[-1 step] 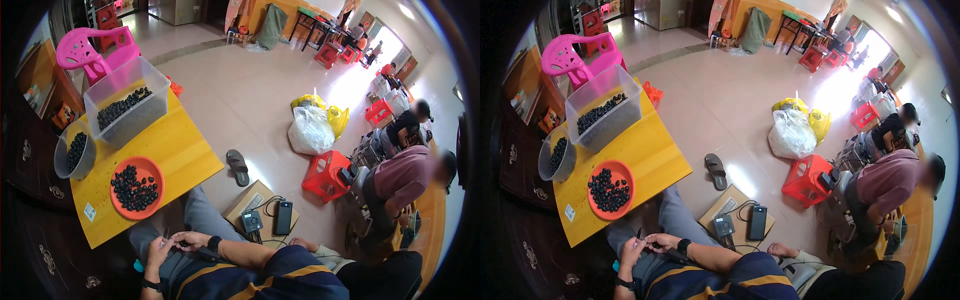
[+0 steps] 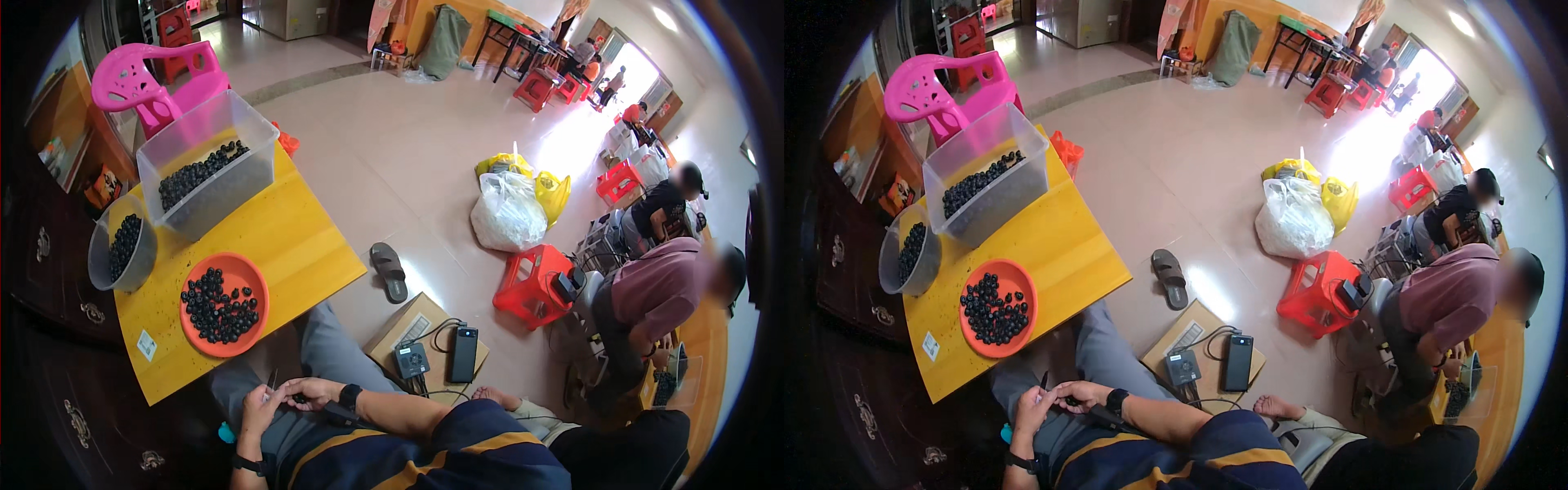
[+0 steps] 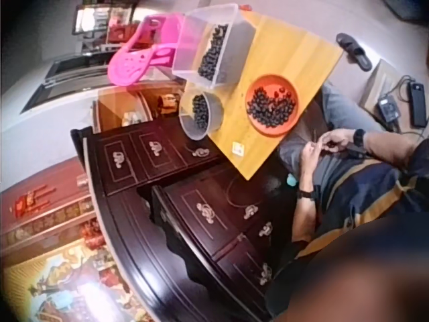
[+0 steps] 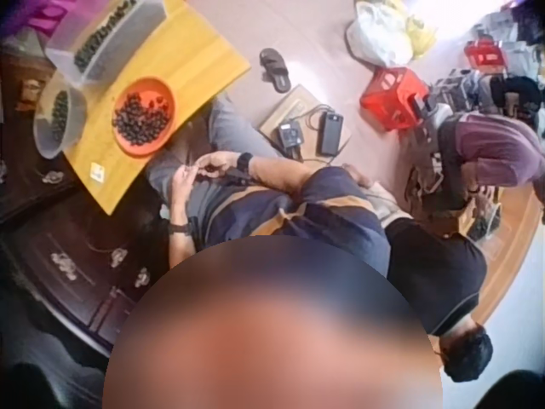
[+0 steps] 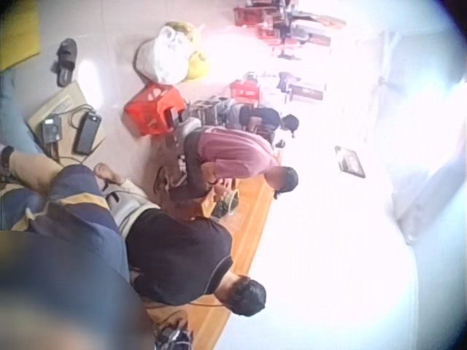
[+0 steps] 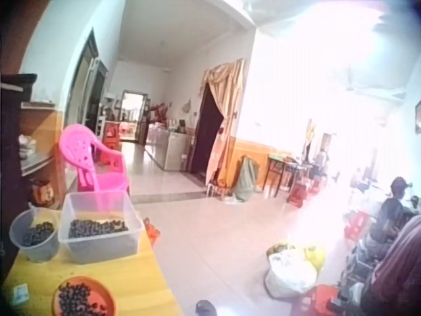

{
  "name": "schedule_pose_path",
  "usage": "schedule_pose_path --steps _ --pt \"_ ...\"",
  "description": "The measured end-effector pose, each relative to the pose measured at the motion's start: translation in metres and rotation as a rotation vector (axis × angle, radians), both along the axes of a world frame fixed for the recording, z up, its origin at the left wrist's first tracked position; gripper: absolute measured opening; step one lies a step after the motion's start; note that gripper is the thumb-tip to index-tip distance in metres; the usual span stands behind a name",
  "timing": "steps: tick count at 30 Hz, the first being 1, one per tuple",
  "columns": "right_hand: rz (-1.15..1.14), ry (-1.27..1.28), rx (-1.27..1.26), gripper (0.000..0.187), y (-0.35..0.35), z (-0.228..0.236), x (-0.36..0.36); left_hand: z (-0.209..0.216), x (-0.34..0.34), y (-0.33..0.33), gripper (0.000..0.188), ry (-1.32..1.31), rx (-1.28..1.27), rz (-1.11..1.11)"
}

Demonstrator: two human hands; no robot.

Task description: The recorder is sitting at a small table, using a small utility knife to remove stems from dark berries (possibly blueberries or similar) and sorting them into different containers.

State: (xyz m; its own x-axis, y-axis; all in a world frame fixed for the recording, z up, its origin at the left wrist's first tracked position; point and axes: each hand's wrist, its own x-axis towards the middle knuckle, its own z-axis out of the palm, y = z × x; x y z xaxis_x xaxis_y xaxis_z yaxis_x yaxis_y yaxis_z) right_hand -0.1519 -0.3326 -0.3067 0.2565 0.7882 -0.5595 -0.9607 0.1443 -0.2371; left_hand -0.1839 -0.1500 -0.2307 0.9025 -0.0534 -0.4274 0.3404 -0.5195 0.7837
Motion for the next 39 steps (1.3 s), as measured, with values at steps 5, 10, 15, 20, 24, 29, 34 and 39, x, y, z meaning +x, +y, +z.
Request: schedule_pose_path --steps 5,10,15,20,24,29,34,39 --pt "0.026 0.027 -0.028 0.008 0.0 0.0 0.001 0.004 0.002 -0.006 0.034 0.075 -0.117 0.053" --pt "0.048 0.041 0.096 0.01 -0.006 -0.004 0.003 0.01 0.002 -0.012 0.03 0.056 -0.233 0.061" --pt "-0.02 0.119 0.056 0.012 -0.009 0.01 0.0 0.006 0.0 -0.011 0.024 0.086 -0.328 0.071" --pt "-0.086 0.209 0.081 0.012 -0.01 0.0 0.001 0.015 0.005 -0.017 0.025 0.049 -0.348 0.02" --pt "-0.092 0.19 0.11 0.01 -0.01 0.002 0.004 -0.002 -0.002 -0.001 0.025 0.08 -0.215 -0.047" --pt "-0.126 0.214 0.079 0.011 -0.009 0.002 0.006 -0.002 -0.007 0.0 0.027 0.026 -0.207 0.021" --pt "-0.137 0.231 0.04 0.01 -0.008 0.003 0.007 0.007 -0.008 0.0 0.022 0.07 -0.214 0.083" --pt "-0.12 0.19 0.082 0.009 -0.01 0.001 0.007 0.0 -0.01 0.002 0.019 0.001 -0.145 0.006"
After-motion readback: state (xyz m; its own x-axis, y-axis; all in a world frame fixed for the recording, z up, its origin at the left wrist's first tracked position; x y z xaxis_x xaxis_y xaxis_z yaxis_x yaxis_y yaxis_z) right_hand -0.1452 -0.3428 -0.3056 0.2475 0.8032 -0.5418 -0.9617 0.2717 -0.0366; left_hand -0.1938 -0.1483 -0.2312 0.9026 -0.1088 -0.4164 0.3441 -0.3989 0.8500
